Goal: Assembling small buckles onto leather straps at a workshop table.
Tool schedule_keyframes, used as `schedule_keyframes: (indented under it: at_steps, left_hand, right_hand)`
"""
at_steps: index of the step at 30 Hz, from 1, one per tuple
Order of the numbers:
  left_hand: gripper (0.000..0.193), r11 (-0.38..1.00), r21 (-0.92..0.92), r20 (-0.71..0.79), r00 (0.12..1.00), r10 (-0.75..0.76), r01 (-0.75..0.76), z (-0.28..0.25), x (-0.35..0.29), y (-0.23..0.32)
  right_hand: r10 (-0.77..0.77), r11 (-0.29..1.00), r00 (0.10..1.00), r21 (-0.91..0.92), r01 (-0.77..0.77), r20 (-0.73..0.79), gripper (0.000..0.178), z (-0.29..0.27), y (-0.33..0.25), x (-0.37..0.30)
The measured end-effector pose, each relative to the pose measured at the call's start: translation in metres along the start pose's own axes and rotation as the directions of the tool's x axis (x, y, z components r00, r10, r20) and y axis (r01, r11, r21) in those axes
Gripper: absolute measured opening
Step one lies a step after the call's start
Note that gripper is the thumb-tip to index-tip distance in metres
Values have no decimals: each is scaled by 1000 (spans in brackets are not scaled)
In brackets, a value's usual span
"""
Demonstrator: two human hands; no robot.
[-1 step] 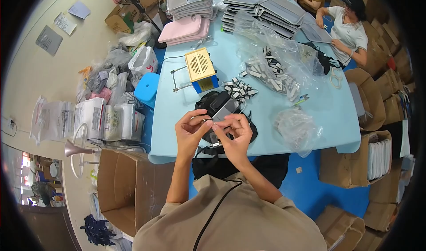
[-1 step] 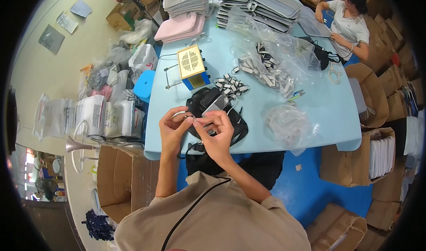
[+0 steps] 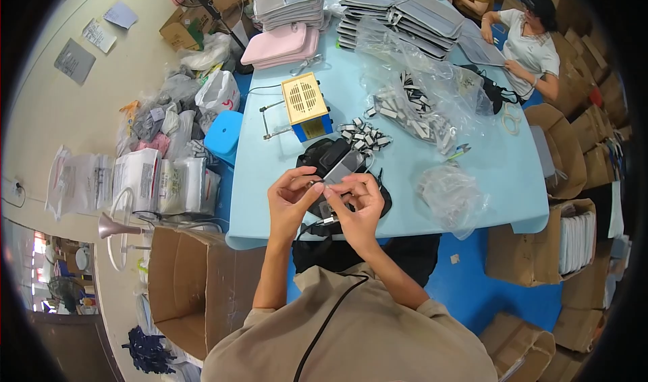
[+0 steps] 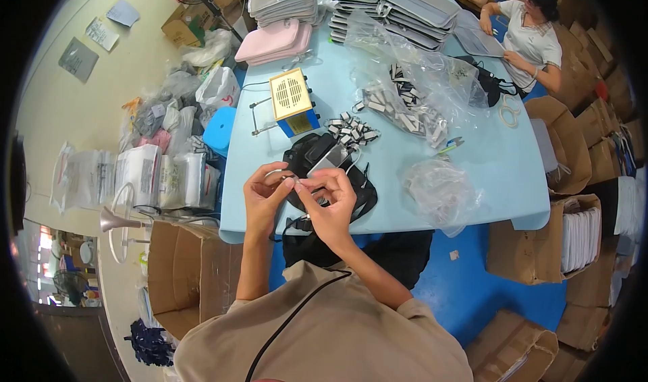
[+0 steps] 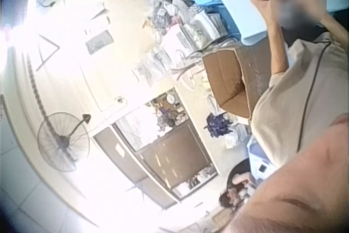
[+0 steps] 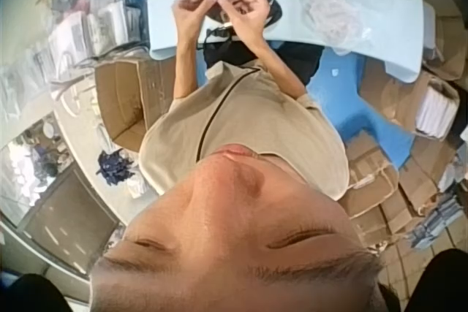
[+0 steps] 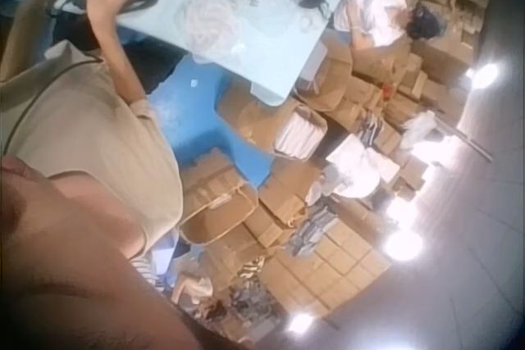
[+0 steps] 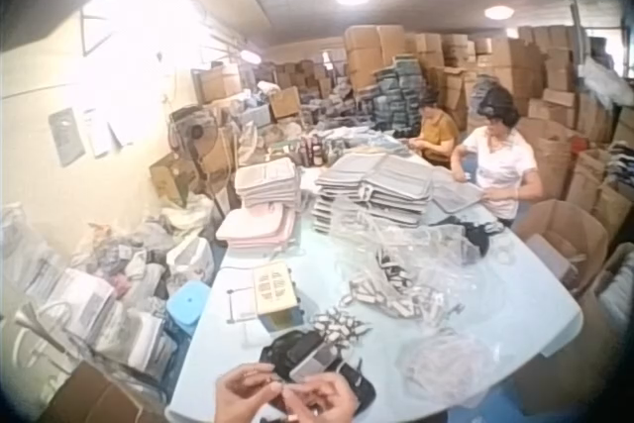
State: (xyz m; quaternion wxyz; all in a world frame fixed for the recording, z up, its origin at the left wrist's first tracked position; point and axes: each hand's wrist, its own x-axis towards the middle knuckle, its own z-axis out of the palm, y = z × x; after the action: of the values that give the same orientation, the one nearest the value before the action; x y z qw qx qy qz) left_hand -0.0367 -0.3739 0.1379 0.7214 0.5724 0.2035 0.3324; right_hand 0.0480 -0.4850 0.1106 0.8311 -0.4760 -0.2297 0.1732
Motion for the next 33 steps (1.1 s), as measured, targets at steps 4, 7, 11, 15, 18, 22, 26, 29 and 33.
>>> schedule_keyframes:
  at_steps: [4, 7, 11, 15, 18, 22, 26, 29, 33]
  left_hand:
    - [26, 1000, 10, 96, 995, -29, 29, -9, 3, -7]
    - [29, 991, 118, 82, 994, -70, 60, -19, 12, -8]
    - [36, 941, 338, 120, 992, -37, -6, -63, 64, -2]
    - [37, 864, 503, 45, 999, -10, -14, -150, 158, -25]
    - [33, 762, 644, -52, 998, -36, 61, -203, 210, -36]
    - [29, 698, 705, -116, 991, -60, 125, -225, 247, -54]
    - [29, 711, 689, -109, 990, -90, 140, -224, 256, -66]
    - [28, 742, 651, -98, 987, -130, 162, -218, 257, -68]
    - [28, 832, 541, -114, 991, -71, 122, -209, 258, -62]
  right_hand:
    - [34, 997, 998, 77, -31, -43, 31, -2, 9, 5]
    - [88, 996, 996, 16, -88, 11, 30, -6, 12, 6]
    - [168, 979, 981, -135, -154, 100, 24, -29, 9, 3]
    - [244, 952, 958, -225, -206, 153, 14, -62, 9, -14]
    - [306, 915, 940, -319, -248, 148, 13, -88, 7, -31]
    - [391, 871, 920, -336, -357, 36, 14, -115, 7, -53]
    - [435, 861, 900, -285, -421, -16, 13, -128, 9, -64]
    - [462, 844, 887, -298, -446, -16, 11, -133, 13, -65]
    - [447, 853, 895, -306, -423, 7, 10, -135, 15, -60]
